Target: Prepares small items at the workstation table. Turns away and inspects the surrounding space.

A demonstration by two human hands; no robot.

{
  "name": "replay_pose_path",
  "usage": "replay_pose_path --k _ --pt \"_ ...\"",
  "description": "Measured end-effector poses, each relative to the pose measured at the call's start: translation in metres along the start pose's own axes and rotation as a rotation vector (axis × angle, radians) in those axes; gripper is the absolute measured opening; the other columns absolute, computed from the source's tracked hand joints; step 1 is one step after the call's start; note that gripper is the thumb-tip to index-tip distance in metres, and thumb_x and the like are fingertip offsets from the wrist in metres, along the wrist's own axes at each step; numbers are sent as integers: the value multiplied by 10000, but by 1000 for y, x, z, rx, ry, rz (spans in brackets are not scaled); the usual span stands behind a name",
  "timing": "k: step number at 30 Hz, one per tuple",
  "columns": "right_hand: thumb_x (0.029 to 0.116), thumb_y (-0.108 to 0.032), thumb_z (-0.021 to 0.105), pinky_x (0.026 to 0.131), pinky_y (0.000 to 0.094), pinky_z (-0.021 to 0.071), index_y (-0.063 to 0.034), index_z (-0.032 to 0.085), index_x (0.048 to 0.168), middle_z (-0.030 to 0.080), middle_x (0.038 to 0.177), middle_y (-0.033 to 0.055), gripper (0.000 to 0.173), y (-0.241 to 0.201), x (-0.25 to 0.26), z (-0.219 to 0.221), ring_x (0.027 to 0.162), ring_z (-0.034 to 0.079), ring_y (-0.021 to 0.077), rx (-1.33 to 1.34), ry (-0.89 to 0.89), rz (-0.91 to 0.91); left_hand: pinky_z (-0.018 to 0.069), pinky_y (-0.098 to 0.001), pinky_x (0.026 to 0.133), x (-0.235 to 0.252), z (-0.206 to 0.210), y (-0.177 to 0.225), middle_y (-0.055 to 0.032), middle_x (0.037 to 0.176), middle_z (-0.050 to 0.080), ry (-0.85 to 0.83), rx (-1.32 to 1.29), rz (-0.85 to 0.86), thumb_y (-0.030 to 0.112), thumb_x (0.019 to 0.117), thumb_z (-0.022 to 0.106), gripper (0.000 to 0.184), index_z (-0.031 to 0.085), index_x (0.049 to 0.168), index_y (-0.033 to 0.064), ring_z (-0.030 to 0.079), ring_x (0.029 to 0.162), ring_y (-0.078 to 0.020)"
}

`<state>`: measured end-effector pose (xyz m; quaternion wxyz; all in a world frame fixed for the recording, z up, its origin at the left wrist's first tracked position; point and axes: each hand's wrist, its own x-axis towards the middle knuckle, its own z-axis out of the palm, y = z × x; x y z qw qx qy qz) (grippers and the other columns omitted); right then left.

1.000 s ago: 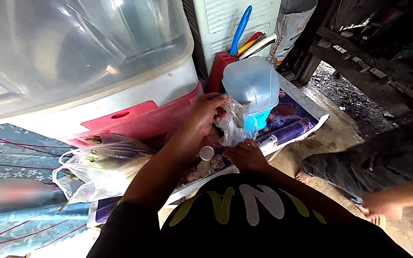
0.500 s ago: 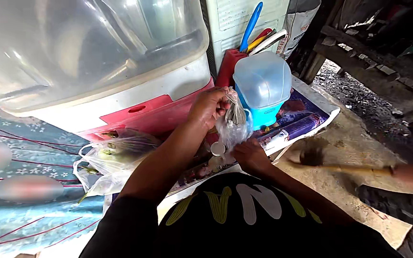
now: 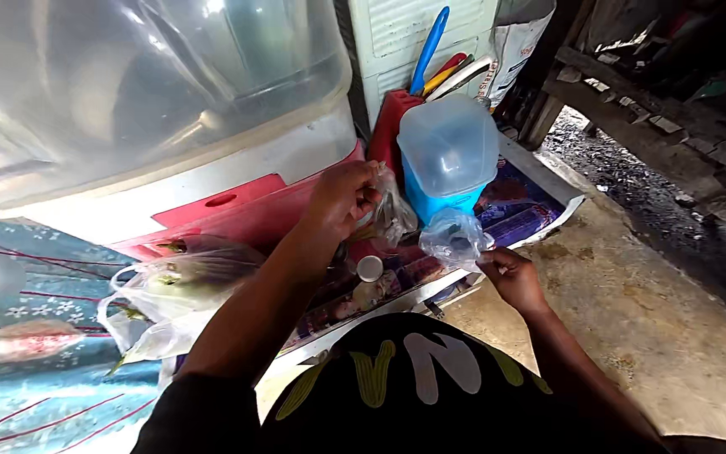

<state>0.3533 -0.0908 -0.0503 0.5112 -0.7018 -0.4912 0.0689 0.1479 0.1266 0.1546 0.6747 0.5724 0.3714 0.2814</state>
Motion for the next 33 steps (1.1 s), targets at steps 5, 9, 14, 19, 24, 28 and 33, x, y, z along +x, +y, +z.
replay_pose_path --k 5,9,14,19,24,28,33 --pt "951 -63 639 696 205 541 47 659 998 628 899 14 121 29 37 -63 721 591 3 234 325 144 543 -202 590 -1 13 -25 27 775 664 42 174 29 158 1072 487 159 620 1034 81 618 623 -40" --pt "965 -55 623 727 223 567 -5 641 1020 648 848 -58 76 48 76 -114 721 624 -4 320 329 204 536 -217 615 1 25 -50 14 760 662 63 323 27 116 1062 506 156 612 974 43 610 629 -43" --pt "1002 -104 608 768 251 584 -9 651 1051 669 865 -65 114 71 149 -140 755 652 9 343 165 131 513 -218 592 7 38 -77 -6 718 642 134 361 -48 105 1064 518 185 626 942 17 582 593 -52" --pt "1025 -150 574 791 252 575 8 617 1155 672 947 -6 209 97 244 -98 820 659 38 395 3 123 502 -222 603 5 55 -87 -18 740 621 216 395 -162 92 1069 502 201 640 973 -18 562 603 -56" --pt "1056 -292 567 1113 500 429 -67 128 1638 563 1436 236 763 105 296 -57 1307 570 329 131 -423 273 455 -252 606 4 54 -107 -67 804 636 220 506 -225 136 1076 511 230 662 1041 -34 535 634 -72" --pt "1067 -214 520 1135 513 405 28 415 1519 493 1480 294 523 99 296 -58 1343 520 405 -16 -317 -41 485 -302 688 -2 48 -113 -103 915 650 255 487 -260 136 1051 565 208 638 1150 -32 573 735 -117" --pt "1034 -160 526 1076 492 464 87 656 1209 618 1292 294 329 46 254 -71 1248 581 405 -17 -18 -617 518 -413 831 -8 43 -126 -163 917 650 262 603 -171 70 1000 637 167 642 1062 -85 610 829 -205"
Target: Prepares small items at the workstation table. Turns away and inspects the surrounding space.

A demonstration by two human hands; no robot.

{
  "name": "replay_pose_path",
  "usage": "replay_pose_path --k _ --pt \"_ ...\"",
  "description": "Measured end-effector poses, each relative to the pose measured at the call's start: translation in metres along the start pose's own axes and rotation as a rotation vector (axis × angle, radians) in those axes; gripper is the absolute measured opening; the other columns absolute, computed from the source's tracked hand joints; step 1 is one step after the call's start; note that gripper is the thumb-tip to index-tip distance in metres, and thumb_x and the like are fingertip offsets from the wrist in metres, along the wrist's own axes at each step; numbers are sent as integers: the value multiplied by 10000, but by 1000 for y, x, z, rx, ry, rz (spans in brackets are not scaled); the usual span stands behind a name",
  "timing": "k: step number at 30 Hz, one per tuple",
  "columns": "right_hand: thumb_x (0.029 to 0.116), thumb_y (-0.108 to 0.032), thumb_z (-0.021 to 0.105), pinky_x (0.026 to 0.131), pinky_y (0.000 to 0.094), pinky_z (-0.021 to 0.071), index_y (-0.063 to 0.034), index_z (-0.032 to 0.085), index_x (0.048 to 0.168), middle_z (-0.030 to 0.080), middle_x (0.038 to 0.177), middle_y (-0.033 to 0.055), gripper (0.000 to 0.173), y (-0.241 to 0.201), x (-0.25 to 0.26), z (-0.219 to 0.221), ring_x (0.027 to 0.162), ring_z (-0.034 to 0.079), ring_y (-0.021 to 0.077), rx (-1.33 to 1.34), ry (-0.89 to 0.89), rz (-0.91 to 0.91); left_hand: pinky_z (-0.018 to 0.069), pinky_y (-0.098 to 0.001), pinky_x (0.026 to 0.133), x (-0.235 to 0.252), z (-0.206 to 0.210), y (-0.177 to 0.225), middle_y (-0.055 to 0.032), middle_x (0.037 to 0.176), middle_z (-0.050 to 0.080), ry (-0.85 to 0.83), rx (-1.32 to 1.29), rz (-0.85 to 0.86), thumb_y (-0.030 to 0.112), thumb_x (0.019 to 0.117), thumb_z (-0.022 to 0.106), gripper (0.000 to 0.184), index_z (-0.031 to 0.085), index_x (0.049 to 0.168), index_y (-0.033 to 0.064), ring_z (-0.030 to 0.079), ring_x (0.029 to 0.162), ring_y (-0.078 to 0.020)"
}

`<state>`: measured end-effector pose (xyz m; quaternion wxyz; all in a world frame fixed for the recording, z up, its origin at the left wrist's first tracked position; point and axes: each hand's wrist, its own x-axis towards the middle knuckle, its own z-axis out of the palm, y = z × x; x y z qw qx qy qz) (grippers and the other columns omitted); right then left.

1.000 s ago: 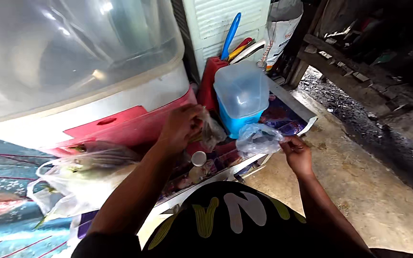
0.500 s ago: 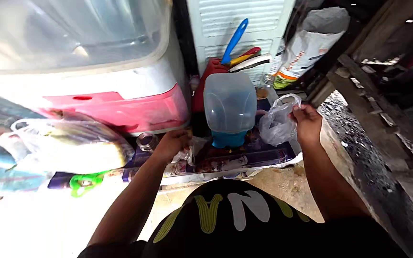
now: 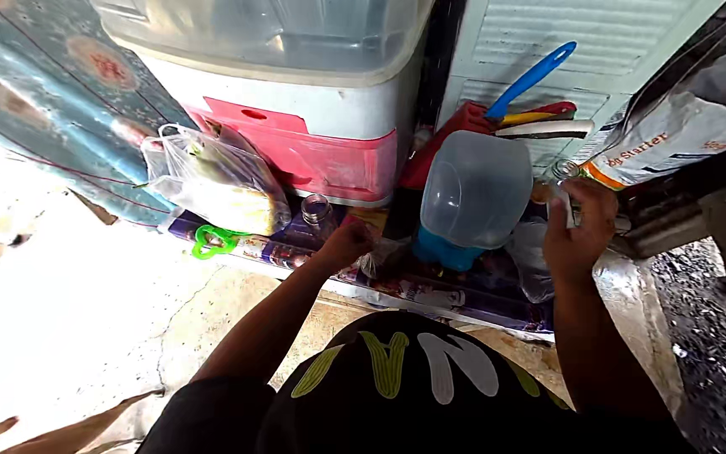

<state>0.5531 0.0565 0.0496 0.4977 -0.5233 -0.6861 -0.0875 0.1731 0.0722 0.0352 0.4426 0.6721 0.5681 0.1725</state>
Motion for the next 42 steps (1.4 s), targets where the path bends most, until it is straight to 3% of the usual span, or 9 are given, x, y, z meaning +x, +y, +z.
replay_pose_path --k 3,6,10,14,18,22,29,37,42 --pt "980 -106 575 910 477 554 46 724 1033 707 1090 240 219 -69 -15 17 1037 681 363 96 -111 -285 505 -376 773 1 1 -5 -118 836 630 20 20 38 129 1038 596 212 666 1000 -68 575 756 -160" --pt "955 -64 622 842 397 597 -36 775 1034 732 1064 136 175 -114 -36 60 988 710 272 219 -377 -382 495 -335 738 -1 0 -7 -84 808 637 9 66 150 141 1047 578 223 688 987 -44 557 725 -116" --pt "937 -3 649 763 446 611 -27 751 1162 718 1105 165 249 -139 -46 104 971 719 317 143 -555 -306 524 -565 908 -11 -3 4 -186 1022 718 -42 309 314 154 1053 566 244 726 1050 -31 691 974 -326" --pt "898 -21 699 629 446 588 -21 759 938 709 920 144 72 -151 -44 119 827 713 311 22 -521 -307 514 -623 913 -16 -12 7 -200 1080 716 -75 413 360 192 1052 574 261 723 1084 -19 691 1022 -378" --pt "898 -24 692 673 469 587 -36 770 917 726 927 133 81 -164 -30 113 856 713 317 0 -482 -244 543 -569 888 -10 -20 -14 -198 1031 713 -61 266 419 221 1008 652 285 705 1114 -39 695 939 -342" --pt "902 -53 671 676 475 570 -45 766 902 725 917 125 95 -179 -24 115 849 697 321 -47 -439 -206 549 -483 900 0 -18 -33 -216 1270 635 -34 120 529 202 914 769 469 630 1314 -2 651 1068 -320" --pt "903 -73 683 722 502 559 -49 765 912 723 945 124 86 -202 -22 114 907 692 326 -128 -450 -39 446 -378 1101 7 -3 -41 -235 1370 594 -201 -252 538 84 1064 486 332 602 1316 -98 574 1283 -241" --pt "925 -98 664 700 473 567 -52 753 899 726 946 109 103 -206 -23 116 887 701 298 -141 -378 41 477 -306 1034 15 4 -38 -161 1289 624 -236 -384 531 85 1079 449 302 620 1260 -86 595 1168 -109" --pt "989 -161 639 734 483 586 -42 753 978 724 967 121 165 -206 -10 111 871 714 274 -41 -368 100 522 -248 880 26 -18 -31 2 959 668 -270 -452 545 113 1090 435 245 650 1069 -3 616 908 -8"
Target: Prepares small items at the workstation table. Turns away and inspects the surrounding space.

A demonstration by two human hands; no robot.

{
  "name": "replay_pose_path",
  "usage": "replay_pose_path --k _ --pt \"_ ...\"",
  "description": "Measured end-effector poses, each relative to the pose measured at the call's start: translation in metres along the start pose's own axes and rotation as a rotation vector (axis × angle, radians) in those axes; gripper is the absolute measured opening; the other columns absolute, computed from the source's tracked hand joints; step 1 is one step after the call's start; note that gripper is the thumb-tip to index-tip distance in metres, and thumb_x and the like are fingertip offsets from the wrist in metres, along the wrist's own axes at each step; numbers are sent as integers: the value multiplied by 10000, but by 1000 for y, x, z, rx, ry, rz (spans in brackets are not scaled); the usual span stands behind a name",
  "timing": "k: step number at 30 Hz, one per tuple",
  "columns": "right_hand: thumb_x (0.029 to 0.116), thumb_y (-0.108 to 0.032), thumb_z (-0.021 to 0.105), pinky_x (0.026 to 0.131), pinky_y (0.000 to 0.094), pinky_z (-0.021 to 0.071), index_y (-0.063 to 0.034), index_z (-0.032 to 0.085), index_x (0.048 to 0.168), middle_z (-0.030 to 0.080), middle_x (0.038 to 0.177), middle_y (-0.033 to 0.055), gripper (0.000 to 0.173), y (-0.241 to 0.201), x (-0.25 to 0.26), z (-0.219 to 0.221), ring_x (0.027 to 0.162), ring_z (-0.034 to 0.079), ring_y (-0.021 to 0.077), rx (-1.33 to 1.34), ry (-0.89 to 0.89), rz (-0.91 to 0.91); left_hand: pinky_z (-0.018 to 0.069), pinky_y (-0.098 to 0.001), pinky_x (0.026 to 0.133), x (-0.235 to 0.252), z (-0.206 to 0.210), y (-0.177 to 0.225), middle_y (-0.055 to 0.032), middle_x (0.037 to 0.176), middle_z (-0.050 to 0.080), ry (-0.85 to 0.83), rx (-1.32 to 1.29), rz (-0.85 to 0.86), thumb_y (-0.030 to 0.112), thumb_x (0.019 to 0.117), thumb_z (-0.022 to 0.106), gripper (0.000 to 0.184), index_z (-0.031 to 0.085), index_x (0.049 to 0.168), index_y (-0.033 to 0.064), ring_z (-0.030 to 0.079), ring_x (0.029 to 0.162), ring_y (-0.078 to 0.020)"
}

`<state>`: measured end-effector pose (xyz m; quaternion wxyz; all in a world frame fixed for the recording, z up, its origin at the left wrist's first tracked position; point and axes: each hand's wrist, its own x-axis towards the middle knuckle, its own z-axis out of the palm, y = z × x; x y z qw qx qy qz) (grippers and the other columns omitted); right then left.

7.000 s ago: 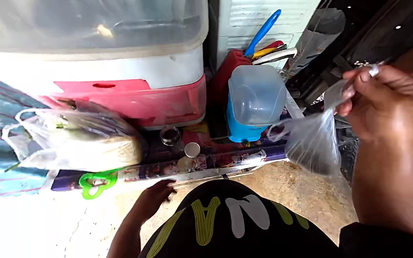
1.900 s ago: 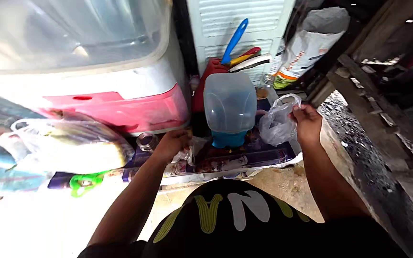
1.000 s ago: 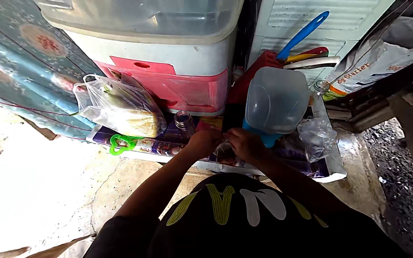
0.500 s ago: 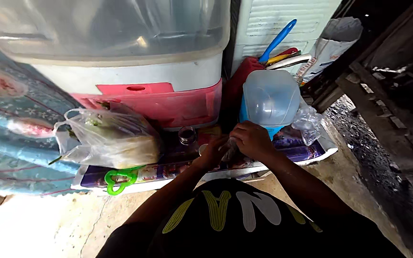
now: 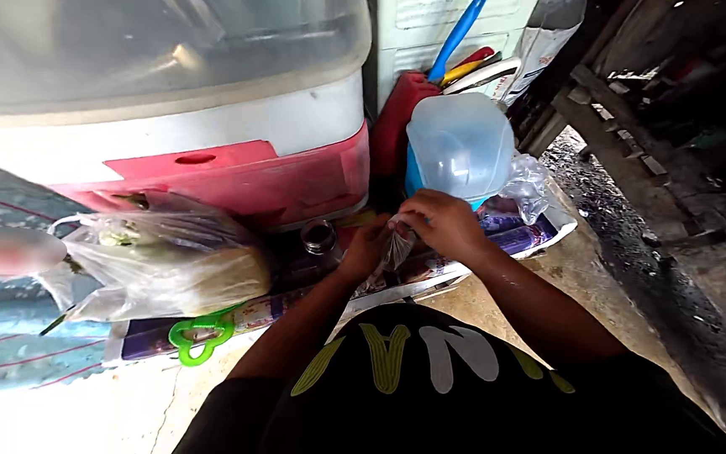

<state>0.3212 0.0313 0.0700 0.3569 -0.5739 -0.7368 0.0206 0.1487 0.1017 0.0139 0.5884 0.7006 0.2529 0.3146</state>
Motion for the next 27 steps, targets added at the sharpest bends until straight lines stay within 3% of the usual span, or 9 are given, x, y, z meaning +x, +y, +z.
replay_pose_path --k 4,9,13,18,20,23,25,27 --pt "1012 -170 615 728 386 583 -29 750 1047 722 972 122 197 11 3 -21 832 697 209 65 102 -37 539 -294 940 2 -15 18 -7 936 715 -20 -80 38 87 1092 391 272 640 1027 1 670 954 -65" --pt "987 -114 647 736 223 552 10 739 1031 704 944 107 161 21 -1 -44 799 651 93 140 235 -107 574 -284 867 -4 -19 34 -10 958 707 -39 -9 53 97 1089 412 239 635 1058 18 682 900 -73" --pt "971 -108 648 730 191 544 22 735 1029 696 996 119 167 45 -9 -62 802 634 74 157 278 -145 562 -267 873 -13 -7 30 -30 989 703 18 111 -15 81 1068 452 244 635 1164 -49 669 903 -49" --pt "975 -123 642 719 185 517 43 710 1101 654 1180 166 220 104 5 -96 861 615 73 169 333 -130 547 -252 904 -14 20 25 -12 979 690 154 132 -99 106 1078 432 270 635 1154 -56 655 921 -25" --pt "989 -146 633 779 226 541 31 709 1115 655 1185 167 231 129 16 -116 918 636 108 99 327 -115 545 -245 877 -10 39 21 -14 961 681 210 132 -86 103 1075 424 270 644 1107 -50 643 896 -19" --pt "1001 -198 622 1013 519 498 21 702 1206 637 1284 245 310 166 39 -145 1197 614 370 -97 219 -65 531 -204 840 -7 66 14 11 931 668 336 128 -114 102 1076 429 258 645 1077 -37 621 861 18" --pt "999 -229 630 1047 637 430 13 649 1309 558 1387 288 394 186 63 -161 1275 533 480 -161 111 2 524 -208 854 -9 80 7 18 944 668 423 113 -153 110 1076 440 252 649 1097 -28 618 880 24" --pt "1001 -247 640 1042 671 408 16 602 1359 482 1455 308 446 195 80 -171 1291 494 515 -169 48 -14 532 -227 884 -14 94 2 16 949 679 503 107 -143 102 1070 439 255 656 1088 -32 630 900 13"
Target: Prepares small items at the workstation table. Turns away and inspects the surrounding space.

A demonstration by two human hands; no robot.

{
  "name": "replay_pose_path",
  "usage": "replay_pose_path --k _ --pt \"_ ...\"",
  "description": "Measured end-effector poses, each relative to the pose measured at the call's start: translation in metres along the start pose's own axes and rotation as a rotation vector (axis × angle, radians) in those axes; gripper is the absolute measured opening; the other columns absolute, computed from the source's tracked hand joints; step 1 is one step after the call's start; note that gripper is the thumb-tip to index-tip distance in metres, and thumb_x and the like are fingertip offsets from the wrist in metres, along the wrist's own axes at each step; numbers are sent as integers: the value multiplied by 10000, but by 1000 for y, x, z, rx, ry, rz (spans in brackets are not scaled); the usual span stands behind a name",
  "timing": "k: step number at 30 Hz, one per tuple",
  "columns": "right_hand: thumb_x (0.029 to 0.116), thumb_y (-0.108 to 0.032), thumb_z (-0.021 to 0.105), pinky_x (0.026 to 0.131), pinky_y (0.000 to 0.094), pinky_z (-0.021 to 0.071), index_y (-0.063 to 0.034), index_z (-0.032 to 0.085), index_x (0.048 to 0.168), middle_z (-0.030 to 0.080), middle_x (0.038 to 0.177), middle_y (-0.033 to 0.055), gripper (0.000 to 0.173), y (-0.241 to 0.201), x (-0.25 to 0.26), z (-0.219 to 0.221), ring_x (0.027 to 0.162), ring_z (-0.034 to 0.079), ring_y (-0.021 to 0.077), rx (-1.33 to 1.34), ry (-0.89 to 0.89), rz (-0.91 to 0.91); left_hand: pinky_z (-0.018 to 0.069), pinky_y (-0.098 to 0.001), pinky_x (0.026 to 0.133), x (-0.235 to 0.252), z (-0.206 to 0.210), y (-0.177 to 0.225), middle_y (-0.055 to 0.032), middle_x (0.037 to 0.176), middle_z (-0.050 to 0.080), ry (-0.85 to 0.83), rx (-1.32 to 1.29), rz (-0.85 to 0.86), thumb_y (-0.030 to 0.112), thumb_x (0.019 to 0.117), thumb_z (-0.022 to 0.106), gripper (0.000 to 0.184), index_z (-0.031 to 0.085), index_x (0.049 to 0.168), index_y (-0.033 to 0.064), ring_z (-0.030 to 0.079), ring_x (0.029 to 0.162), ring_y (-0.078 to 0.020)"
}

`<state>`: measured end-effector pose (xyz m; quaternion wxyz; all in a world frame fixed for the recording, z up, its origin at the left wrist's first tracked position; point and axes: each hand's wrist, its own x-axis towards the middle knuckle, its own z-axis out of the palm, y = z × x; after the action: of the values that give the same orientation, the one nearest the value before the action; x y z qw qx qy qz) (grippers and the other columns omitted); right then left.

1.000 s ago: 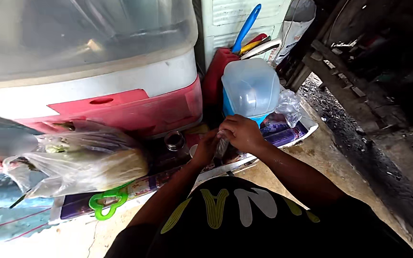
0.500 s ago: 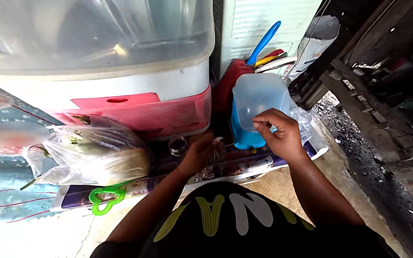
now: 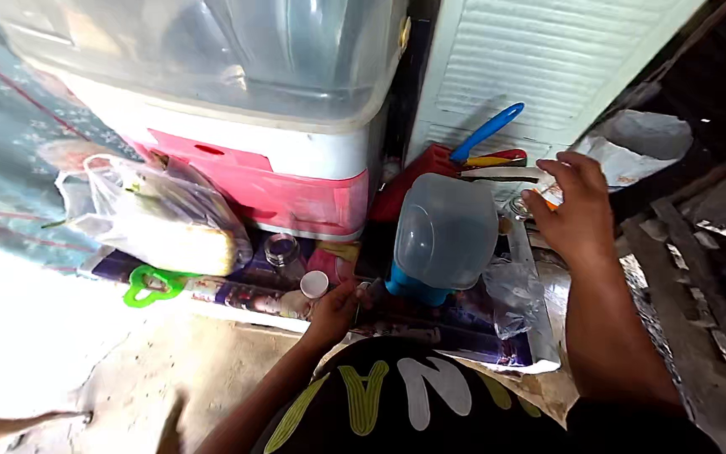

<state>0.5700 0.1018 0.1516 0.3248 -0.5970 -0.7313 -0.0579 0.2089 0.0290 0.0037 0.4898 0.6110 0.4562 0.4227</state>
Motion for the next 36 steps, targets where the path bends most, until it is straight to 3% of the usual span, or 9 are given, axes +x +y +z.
replay_pose_path --k 5,7,13,18,20,23,29,33,36 --pt "1016 -166 567 987 425 535 37 715 1146 666 1229 245 282 -56 -17 22 1152 649 328 250 108 -471 517 -207 906 -19 11 2 50 945 677 107 10 31 72 1066 414 270 667 1013 -7 619 925 40" --pt "982 -117 588 912 464 548 -43 766 1041 728 1097 165 202 -87 -35 48 1056 681 321 312 4 -668 514 -191 891 -22 15 4 56 930 673 117 38 10 68 1066 427 263 671 1012 -13 612 906 52" --pt "909 -167 747 1047 656 383 -87 736 1189 714 1092 112 291 -136 -50 117 1075 660 330 96 -366 -982 522 -226 881 -17 25 -1 -26 940 684 135 78 45 64 1052 473 246 683 1036 -63 619 897 19" --pt "894 -42 704 1005 661 422 -43 746 838 710 807 120 70 -142 -55 132 852 705 333 122 -335 -993 458 -372 1018 -17 23 -17 -112 1006 708 127 181 157 109 1063 450 306 696 1057 -73 639 1011 -107" --pt "886 -33 699 977 665 430 -29 736 805 705 783 132 89 -143 -55 130 815 703 347 101 -326 -991 319 -532 1136 -18 22 -21 -171 1115 712 116 212 153 131 1048 492 302 690 1136 -81 631 1150 -222" --pt "887 -35 697 977 683 421 -34 749 841 719 828 134 70 -152 -56 126 848 709 356 73 -333 -987 229 -600 1185 -22 26 -30 -190 1272 680 177 248 115 177 998 618 380 641 1304 -46 583 1278 -289" --pt "870 -48 705 1015 692 388 -58 751 867 720 849 113 47 -162 -54 121 891 700 341 103 -269 -836 306 -531 1184 -17 24 -17 -255 1279 659 259 203 112 59 1036 480 316 659 1221 -124 574 1295 -318" --pt "896 -67 689 1072 701 316 -80 736 850 703 827 73 67 -160 -48 113 919 685 301 37 -189 -759 359 -439 1145 -9 18 1 -136 1220 681 172 97 110 120 1067 407 356 624 1274 -71 587 1212 -156" --pt "918 -93 679 1080 689 317 -97 729 846 689 814 52 88 -158 -45 101 903 684 266 41 -116 -773 491 -278 968 -9 18 17 21 989 671 155 -8 124 101 1068 376 289 632 1146 -7 617 980 -11"
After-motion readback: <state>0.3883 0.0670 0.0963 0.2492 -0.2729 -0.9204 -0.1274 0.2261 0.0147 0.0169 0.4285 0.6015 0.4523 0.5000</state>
